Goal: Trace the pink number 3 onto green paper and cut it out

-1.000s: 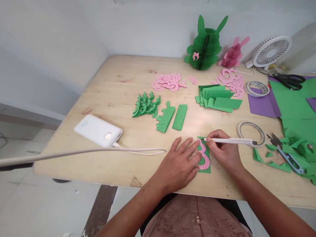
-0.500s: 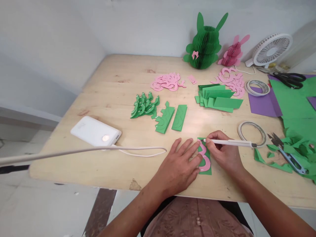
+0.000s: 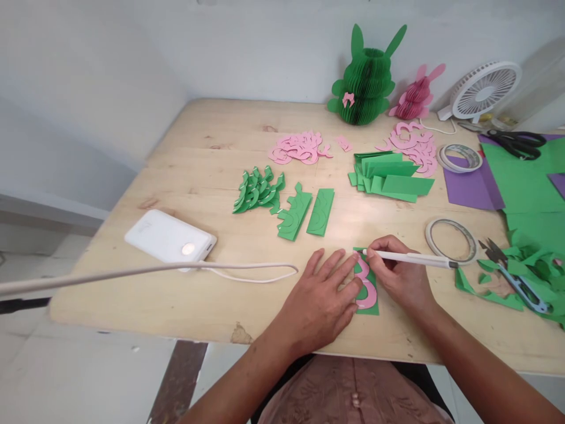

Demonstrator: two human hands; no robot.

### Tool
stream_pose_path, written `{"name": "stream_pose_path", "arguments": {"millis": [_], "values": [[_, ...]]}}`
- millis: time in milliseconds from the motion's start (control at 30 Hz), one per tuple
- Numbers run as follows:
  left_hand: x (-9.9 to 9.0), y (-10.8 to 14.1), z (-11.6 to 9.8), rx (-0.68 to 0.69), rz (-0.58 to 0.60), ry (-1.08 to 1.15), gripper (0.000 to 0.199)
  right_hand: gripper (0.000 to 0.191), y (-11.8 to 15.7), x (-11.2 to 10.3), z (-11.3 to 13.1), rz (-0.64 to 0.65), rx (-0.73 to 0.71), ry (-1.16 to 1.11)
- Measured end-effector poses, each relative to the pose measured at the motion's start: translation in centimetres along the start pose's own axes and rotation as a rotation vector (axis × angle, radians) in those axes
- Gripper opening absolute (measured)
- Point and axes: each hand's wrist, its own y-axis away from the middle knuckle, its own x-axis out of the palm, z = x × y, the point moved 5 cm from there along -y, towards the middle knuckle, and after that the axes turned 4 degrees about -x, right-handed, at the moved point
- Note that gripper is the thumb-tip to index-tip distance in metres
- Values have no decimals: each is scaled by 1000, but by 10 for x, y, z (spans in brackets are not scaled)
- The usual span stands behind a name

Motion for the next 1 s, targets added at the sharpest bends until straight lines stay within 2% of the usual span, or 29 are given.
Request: {"name": "stream_pose_path", "arguments": {"millis": [1000], "values": [[1,0,1,-5,7,13,30,9,-1,2,4,27,-38,13]]}}
